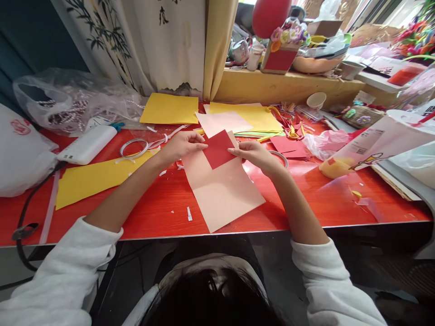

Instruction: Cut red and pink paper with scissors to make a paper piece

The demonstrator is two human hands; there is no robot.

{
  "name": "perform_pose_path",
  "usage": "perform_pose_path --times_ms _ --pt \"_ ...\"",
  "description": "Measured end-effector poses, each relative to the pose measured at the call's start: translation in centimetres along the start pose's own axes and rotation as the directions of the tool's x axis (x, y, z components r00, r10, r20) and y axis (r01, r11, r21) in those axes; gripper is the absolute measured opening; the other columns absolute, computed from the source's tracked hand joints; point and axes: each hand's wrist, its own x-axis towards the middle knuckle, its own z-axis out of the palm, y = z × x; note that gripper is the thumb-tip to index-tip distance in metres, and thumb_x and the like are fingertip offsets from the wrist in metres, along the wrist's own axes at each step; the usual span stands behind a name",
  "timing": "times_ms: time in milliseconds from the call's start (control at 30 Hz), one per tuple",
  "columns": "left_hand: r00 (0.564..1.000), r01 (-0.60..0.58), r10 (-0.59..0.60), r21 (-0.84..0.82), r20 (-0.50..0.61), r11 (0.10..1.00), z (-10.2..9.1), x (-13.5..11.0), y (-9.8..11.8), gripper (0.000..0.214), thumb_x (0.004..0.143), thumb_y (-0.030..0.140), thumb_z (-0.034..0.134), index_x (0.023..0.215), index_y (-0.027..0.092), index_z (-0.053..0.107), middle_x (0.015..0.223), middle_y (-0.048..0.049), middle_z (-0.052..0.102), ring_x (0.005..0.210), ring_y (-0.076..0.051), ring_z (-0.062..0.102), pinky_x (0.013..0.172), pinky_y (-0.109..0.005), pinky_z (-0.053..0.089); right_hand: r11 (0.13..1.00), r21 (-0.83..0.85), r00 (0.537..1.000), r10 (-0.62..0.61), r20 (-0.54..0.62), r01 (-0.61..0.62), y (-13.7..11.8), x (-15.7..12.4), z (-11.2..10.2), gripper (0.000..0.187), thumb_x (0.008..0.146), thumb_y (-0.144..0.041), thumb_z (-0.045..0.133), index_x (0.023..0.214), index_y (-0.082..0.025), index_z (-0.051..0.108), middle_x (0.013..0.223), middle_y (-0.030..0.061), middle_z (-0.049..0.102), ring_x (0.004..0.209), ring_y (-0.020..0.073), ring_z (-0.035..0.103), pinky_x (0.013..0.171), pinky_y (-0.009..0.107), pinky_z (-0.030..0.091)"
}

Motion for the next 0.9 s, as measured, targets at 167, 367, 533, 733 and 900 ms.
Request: perform_pose_path --times_ms 167,367,533,733,900 --pt "0.999 -0.027 0.024 0.063 0.044 0.998 0.0 -0.3 0.6 0.024 0.068 0.032 0.072 0.086 0.017 0.071 0.09 -0.0052 0.07 0.08 -0.017 0.063 0.071 -0.031 0.048 0.991 0.08 0.994 -0.101 -0.049 0.105 0.3 0.1 0.3 0.04 0.079 -0.056 0.059 0.072 -0.018 0.064 0.071 0.0008 0.059 0.065 0.0124 0.052 0.06 0.025 0.037" --pt "1.0 -0.011 0.012 0.106 -0.008 0.994 -1.7 0.1 0.6 0.024 0.065 0.026 0.075 0.088 0.017 0.071 0.079 -0.0036 0.067 0.068 -0.013 0.06 0.065 -0.03 0.047 0.987 0.095 0.976 -0.106 -0.191 0.126 0.7 0.3 -0.6 0.037 0.077 -0.054 0.062 0.07 -0.017 0.062 0.072 0.0017 0.059 0.067 0.014 0.053 0.059 0.025 0.039" --pt "0.997 -0.067 0.057 0.194 0.058 0.979 -1.7 -0.2 1.1 0.025 0.068 0.026 0.073 0.092 0.018 0.071 0.082 -0.005 0.066 0.066 -0.012 0.058 0.063 -0.029 0.047 0.966 -0.14 0.894 -0.256 -0.369 0.219 1.1 0.8 -0.6 0.04 0.077 -0.053 0.063 0.102 -0.021 0.063 0.109 0.0085 0.064 0.101 0.0233 0.058 0.078 0.034 0.048" --pt "0.96 -0.279 0.254 0.348 0.118 0.895 0.6 -1.8 2.8 0.026 0.078 0.027 0.065 0.102 0.021 0.068 0.091 -0.0034 0.067 0.083 -0.015 0.061 0.072 -0.027 0.047 0.765 -0.513 0.827 -0.536 -0.171 0.39 -0.7 -0.2 1.7 0.023 0.084 -0.042 0.06 0.095 -0.023 0.065 0.099 0.005 0.068 0.096 0.0218 0.061 0.09 0.039 0.043" --pt "0.961 -0.254 0.269 0.174 -0.068 0.951 2.1 -2.0 2.4 0.038 0.075 0.036 0.068 0.109 0.021 0.061 0.094 -0.0038 0.066 0.091 -0.017 0.061 0.08 -0.029 0.048 0.899 -0.267 0.865 -0.417 -0.28 0.347 -1.1 -0.8 1.7 0.021 0.082 -0.042 0.062 0.083 -0.022 0.06 0.085 0.0026 0.064 0.081 0.0173 0.058 0.071 0.03 0.046"
